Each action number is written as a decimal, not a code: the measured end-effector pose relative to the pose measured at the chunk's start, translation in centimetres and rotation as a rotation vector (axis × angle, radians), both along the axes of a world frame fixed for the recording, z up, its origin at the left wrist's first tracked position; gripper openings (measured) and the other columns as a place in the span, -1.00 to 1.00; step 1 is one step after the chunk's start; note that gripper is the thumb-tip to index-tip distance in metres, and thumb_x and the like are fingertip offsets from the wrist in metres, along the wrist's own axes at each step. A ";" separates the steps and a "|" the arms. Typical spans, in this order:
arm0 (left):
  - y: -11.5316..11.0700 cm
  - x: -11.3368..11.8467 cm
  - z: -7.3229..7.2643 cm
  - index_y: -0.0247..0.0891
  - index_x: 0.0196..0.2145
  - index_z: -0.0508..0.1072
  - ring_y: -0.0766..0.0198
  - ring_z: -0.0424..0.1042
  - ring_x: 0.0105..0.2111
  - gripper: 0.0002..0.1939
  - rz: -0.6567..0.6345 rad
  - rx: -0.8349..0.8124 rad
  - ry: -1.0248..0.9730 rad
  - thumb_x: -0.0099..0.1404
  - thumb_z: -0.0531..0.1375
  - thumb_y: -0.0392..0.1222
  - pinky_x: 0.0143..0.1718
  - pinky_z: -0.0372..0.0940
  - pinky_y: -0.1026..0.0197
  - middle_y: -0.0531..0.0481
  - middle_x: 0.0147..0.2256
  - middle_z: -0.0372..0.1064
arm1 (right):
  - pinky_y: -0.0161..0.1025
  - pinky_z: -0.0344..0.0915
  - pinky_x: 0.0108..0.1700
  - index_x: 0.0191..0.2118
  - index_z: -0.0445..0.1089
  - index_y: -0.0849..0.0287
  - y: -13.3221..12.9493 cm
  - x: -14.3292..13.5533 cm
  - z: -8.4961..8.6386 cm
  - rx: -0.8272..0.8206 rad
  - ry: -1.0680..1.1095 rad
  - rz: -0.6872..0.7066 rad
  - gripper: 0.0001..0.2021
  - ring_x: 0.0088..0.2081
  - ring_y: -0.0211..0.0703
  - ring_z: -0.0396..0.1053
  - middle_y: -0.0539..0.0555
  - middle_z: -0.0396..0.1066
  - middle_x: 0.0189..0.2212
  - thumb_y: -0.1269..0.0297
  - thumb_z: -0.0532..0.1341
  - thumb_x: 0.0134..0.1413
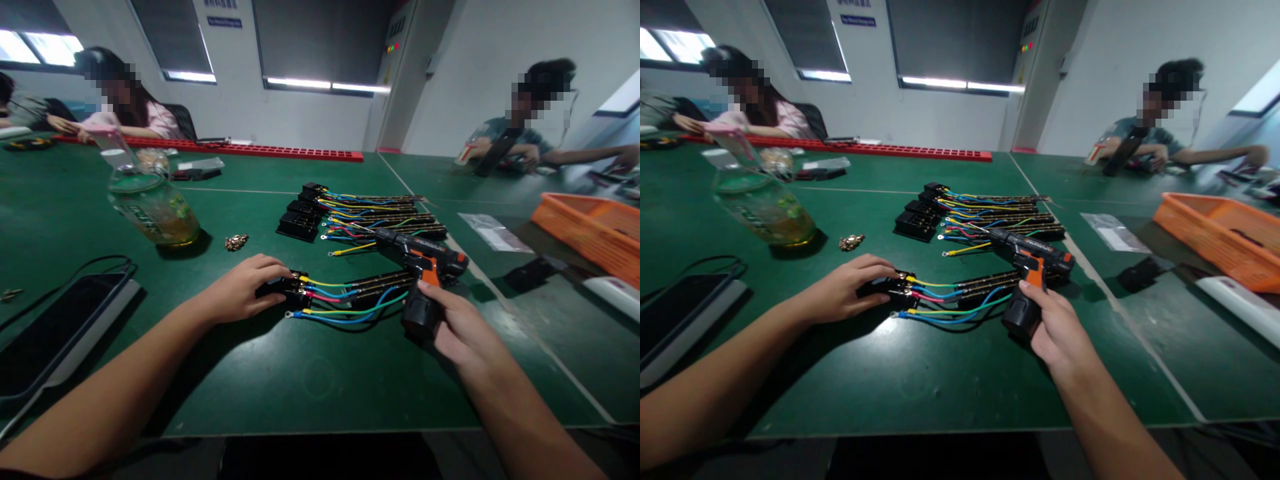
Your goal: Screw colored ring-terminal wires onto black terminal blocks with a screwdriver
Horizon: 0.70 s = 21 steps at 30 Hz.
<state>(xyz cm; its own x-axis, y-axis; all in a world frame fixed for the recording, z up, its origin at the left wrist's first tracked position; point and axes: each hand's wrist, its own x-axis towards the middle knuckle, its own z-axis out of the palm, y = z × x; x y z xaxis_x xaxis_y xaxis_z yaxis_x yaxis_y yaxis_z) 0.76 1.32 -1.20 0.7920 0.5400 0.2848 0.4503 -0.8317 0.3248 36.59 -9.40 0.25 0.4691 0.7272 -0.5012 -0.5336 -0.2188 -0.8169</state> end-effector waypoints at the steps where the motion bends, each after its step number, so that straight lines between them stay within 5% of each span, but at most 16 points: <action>1: 0.0 0.0 0.0 -0.17 0.12 0.44 0.06 0.43 0.02 -0.67 0.003 -0.010 -0.005 0.45 0.22 -0.08 0.07 0.38 0.00 -0.16 0.04 0.44 | -0.30 0.39 -0.56 -0.23 0.45 0.21 0.0 0.0 0.0 0.006 -0.001 -0.005 -0.79 -0.53 -0.24 0.37 -0.05 0.40 -0.48 0.48 0.37 -0.05; 15: -0.1 0.0 -0.1 -0.17 0.11 0.43 0.07 0.43 0.03 -0.69 0.006 -0.050 -0.003 0.46 0.21 -0.10 0.07 0.38 -0.01 -0.14 0.04 0.42 | -0.39 0.40 -0.59 -0.27 0.44 0.21 -0.1 0.3 1.7 -0.004 0.064 -0.072 -0.90 -0.57 -0.24 0.41 0.00 0.44 -0.55 0.46 0.26 0.03; 21: 0.0 -0.2 -0.3 -0.17 0.13 0.42 0.07 0.42 0.04 -0.67 0.005 -0.050 -0.005 0.46 0.22 -0.09 0.10 0.37 -0.01 -0.14 0.05 0.41 | -0.34 0.48 -0.55 -0.21 0.45 0.12 -0.3 2.2 1.2 0.113 0.023 -0.050 -0.78 -0.53 -0.21 0.48 0.00 0.53 -0.48 0.39 0.31 -0.06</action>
